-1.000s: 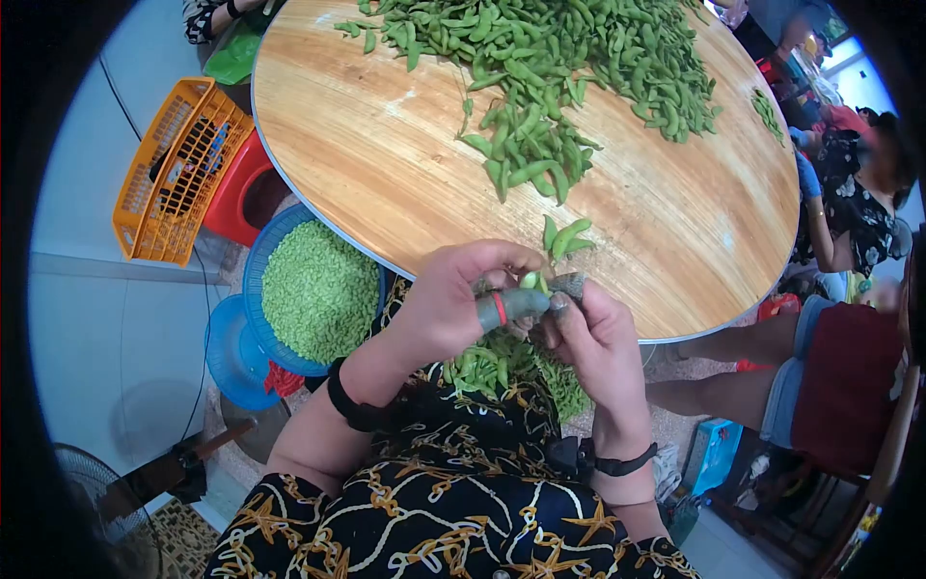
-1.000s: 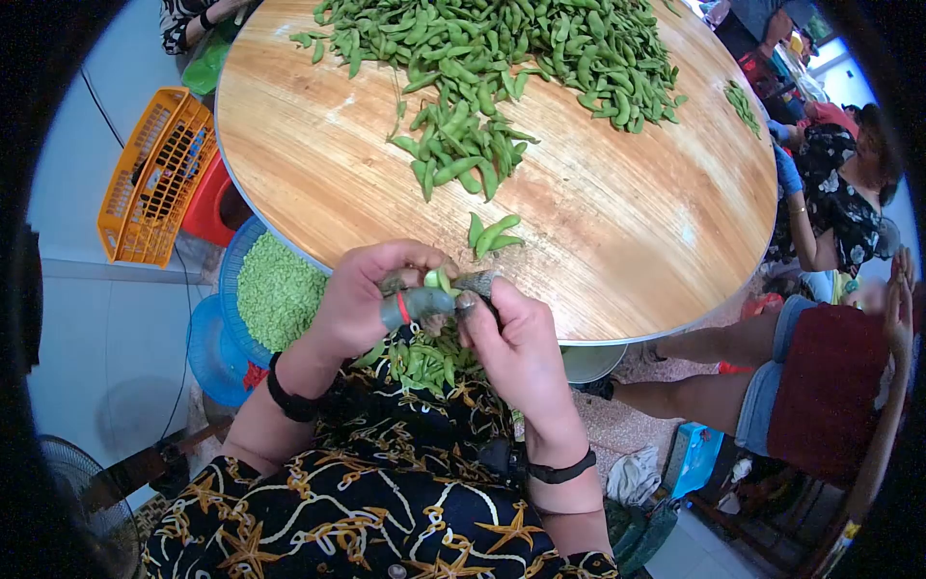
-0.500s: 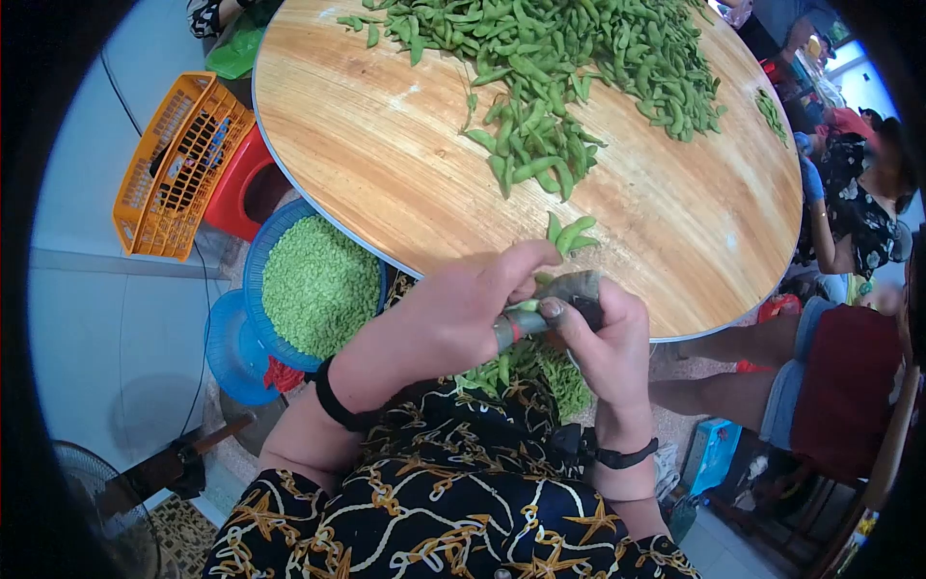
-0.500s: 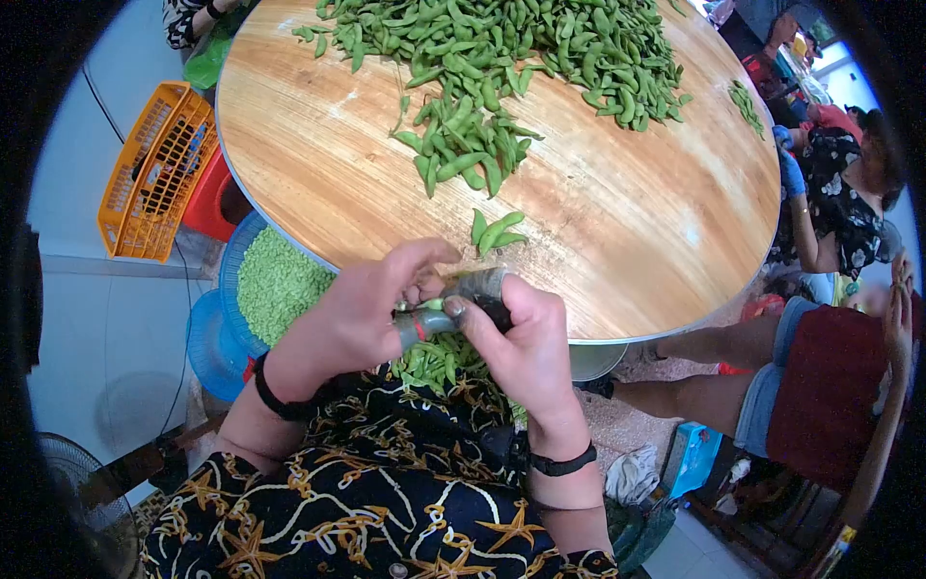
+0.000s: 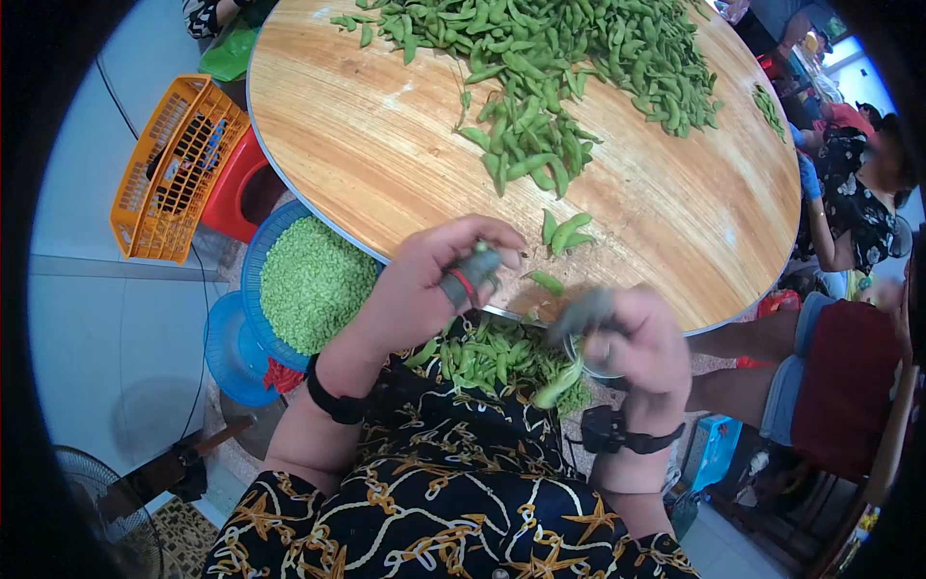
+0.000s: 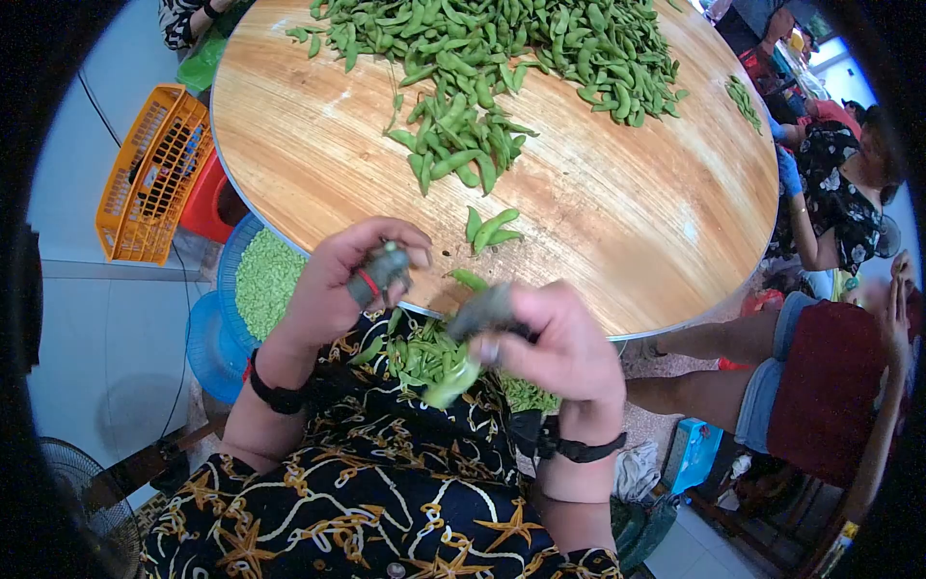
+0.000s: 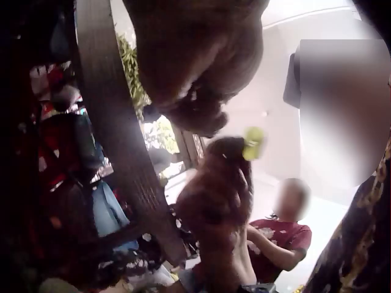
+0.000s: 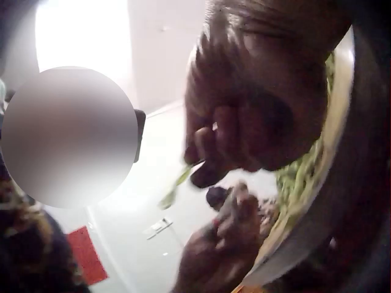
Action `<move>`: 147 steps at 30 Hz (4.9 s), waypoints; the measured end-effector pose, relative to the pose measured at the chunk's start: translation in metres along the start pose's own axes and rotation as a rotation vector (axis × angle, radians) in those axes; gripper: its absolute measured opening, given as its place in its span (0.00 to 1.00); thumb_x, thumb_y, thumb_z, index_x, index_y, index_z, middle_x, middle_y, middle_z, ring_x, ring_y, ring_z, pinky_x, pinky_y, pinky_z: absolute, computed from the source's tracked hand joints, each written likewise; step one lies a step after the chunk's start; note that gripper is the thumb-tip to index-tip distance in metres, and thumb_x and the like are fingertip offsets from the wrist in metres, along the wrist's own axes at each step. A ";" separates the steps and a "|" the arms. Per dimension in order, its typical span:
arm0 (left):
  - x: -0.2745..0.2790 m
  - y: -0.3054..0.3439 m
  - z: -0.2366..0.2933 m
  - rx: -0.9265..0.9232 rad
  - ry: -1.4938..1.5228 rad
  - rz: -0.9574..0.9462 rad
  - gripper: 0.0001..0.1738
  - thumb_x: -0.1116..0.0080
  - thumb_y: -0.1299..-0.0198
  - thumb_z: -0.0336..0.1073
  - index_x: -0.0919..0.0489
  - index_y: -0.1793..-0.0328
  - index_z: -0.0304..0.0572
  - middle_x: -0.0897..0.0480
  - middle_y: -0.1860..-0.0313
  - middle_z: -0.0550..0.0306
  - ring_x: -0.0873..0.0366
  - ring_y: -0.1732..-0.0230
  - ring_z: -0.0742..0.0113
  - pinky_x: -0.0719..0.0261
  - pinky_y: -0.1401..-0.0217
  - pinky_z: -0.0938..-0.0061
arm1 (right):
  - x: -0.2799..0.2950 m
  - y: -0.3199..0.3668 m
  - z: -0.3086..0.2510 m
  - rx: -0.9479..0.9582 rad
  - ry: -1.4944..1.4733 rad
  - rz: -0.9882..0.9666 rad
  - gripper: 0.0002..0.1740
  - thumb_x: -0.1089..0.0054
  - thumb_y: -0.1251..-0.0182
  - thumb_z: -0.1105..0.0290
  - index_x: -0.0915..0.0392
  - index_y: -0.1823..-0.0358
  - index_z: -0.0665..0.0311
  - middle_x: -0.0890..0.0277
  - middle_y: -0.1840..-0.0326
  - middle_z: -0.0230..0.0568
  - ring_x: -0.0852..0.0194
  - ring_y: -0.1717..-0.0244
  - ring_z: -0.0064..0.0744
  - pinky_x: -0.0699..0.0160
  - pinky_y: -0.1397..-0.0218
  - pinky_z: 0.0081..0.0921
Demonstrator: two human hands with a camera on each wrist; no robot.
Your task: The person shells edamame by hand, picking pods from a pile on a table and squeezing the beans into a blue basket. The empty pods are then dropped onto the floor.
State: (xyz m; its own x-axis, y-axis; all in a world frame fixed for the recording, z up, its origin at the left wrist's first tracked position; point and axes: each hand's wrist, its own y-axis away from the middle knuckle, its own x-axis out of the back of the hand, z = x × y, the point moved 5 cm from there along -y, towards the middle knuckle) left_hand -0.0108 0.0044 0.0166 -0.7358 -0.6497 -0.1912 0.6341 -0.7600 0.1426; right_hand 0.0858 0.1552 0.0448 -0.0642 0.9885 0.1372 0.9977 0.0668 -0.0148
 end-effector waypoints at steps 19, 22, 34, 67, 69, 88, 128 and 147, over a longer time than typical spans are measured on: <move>-0.034 -0.014 -0.006 -0.024 0.611 -0.200 0.12 0.44 0.41 0.28 0.25 0.51 0.35 0.23 0.62 0.61 0.26 0.62 0.78 0.28 0.57 0.84 | -0.017 -0.012 0.020 -0.324 -0.602 0.171 0.08 0.48 0.33 0.68 0.28 0.62 0.66 0.38 0.83 0.23 0.48 0.84 0.11 0.51 0.81 0.11; -0.029 -0.014 -0.010 -0.123 0.627 -0.182 0.08 0.43 0.42 0.27 0.25 0.56 0.36 0.22 0.61 0.60 0.25 0.62 0.77 0.27 0.56 0.82 | -0.024 -0.003 0.021 -0.324 -0.517 0.181 0.12 0.54 0.30 0.64 0.29 0.64 0.66 0.38 0.82 0.24 0.49 0.83 0.11 0.51 0.81 0.12; -0.020 -0.005 -0.006 -0.201 -0.130 0.272 0.13 0.35 0.49 0.33 0.30 0.75 0.39 0.33 0.77 0.68 0.39 0.74 0.80 0.38 0.72 0.82 | -0.033 0.003 0.013 -0.224 -0.374 0.156 0.15 0.63 0.26 0.66 0.31 0.68 0.67 0.37 0.80 0.26 0.45 0.81 0.13 0.44 0.77 0.13; -0.026 -0.001 -0.012 -0.320 -0.186 0.248 0.14 0.34 0.50 0.30 0.26 0.60 0.35 0.24 0.73 0.62 0.28 0.73 0.81 0.27 0.72 0.83 | -0.028 0.012 0.021 -0.174 0.211 0.411 0.05 0.52 0.36 0.77 0.26 0.65 0.69 0.28 0.80 0.31 0.33 0.79 0.17 0.34 0.74 0.16; -0.027 0.002 -0.012 -0.205 -0.124 0.199 0.17 0.34 0.50 0.29 0.27 0.56 0.36 0.25 0.69 0.63 0.28 0.67 0.81 0.28 0.64 0.83 | -0.027 0.012 0.022 -0.220 0.104 0.409 0.05 0.51 0.37 0.78 0.26 0.64 0.69 0.29 0.81 0.32 0.34 0.79 0.17 0.34 0.75 0.17; -0.025 -0.004 -0.014 -0.021 0.002 -0.027 0.26 0.35 0.49 0.28 0.28 0.43 0.34 0.23 0.63 0.64 0.27 0.59 0.78 0.28 0.51 0.80 | -0.020 0.012 0.033 -0.353 -0.278 0.360 0.05 0.50 0.36 0.75 0.26 0.63 0.69 0.30 0.79 0.25 0.37 0.79 0.15 0.37 0.77 0.16; -0.036 0.011 -0.021 -0.103 0.278 -0.104 0.09 0.43 0.40 0.36 0.25 0.62 0.38 0.22 0.66 0.61 0.26 0.63 0.77 0.30 0.59 0.82 | -0.053 0.023 0.024 -0.312 -0.820 0.178 0.11 0.57 0.29 0.69 0.29 0.53 0.68 0.35 0.79 0.27 0.49 0.83 0.12 0.50 0.81 0.11; -0.028 0.010 -0.020 -0.100 0.062 0.101 0.11 0.39 0.46 0.28 0.23 0.56 0.36 0.21 0.65 0.64 0.28 0.69 0.82 0.29 0.67 0.86 | -0.035 0.018 0.030 -0.279 -0.522 0.315 0.06 0.53 0.32 0.71 0.27 0.63 0.64 0.34 0.82 0.24 0.47 0.84 0.09 0.52 0.82 0.09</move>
State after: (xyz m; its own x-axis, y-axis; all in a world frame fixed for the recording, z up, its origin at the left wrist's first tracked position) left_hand 0.0211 0.0158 0.0041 -0.6526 -0.7185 -0.2405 0.7272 -0.6831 0.0674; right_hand 0.1049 0.1257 0.0096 0.2976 0.8960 -0.3297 0.9350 -0.2038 0.2903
